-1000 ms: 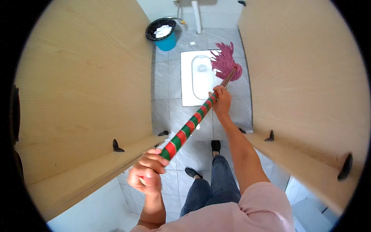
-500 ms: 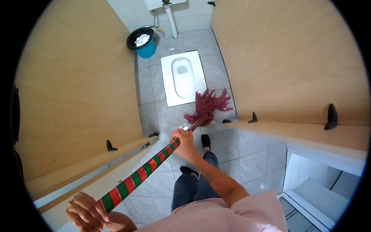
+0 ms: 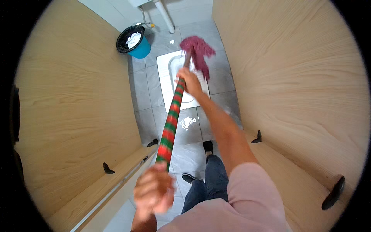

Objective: The person wipes a white sink with a green cloth and then mops the tiled floor of a public restroom with a pink mop. They clean the main area and enter a toilet stall to mop the floor around a squat toilet.

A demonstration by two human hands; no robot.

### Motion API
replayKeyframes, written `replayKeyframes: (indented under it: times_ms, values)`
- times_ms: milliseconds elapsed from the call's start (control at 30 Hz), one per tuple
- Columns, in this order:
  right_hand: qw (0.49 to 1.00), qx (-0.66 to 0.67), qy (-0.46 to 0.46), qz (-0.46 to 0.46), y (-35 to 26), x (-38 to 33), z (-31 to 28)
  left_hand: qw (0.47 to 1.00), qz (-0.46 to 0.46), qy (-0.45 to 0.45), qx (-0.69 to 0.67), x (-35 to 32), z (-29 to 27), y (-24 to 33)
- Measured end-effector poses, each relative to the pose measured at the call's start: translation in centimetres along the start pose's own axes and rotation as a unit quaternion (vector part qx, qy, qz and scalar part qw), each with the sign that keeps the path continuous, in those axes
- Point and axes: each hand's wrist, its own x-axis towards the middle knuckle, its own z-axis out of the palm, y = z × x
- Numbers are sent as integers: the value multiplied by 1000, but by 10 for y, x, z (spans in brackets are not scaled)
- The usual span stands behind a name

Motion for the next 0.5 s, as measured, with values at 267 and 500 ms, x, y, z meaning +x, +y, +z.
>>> replayKeyframes:
  times_ms: [267, 500]
  values:
    - [993, -108, -45, 24, 54, 20, 13, 996, 20, 77, 48, 1, 6, -76]
    - [987, -131, 9, 93, -41, -86, -40, 990, -25, 105, -87, -58, -48, -8]
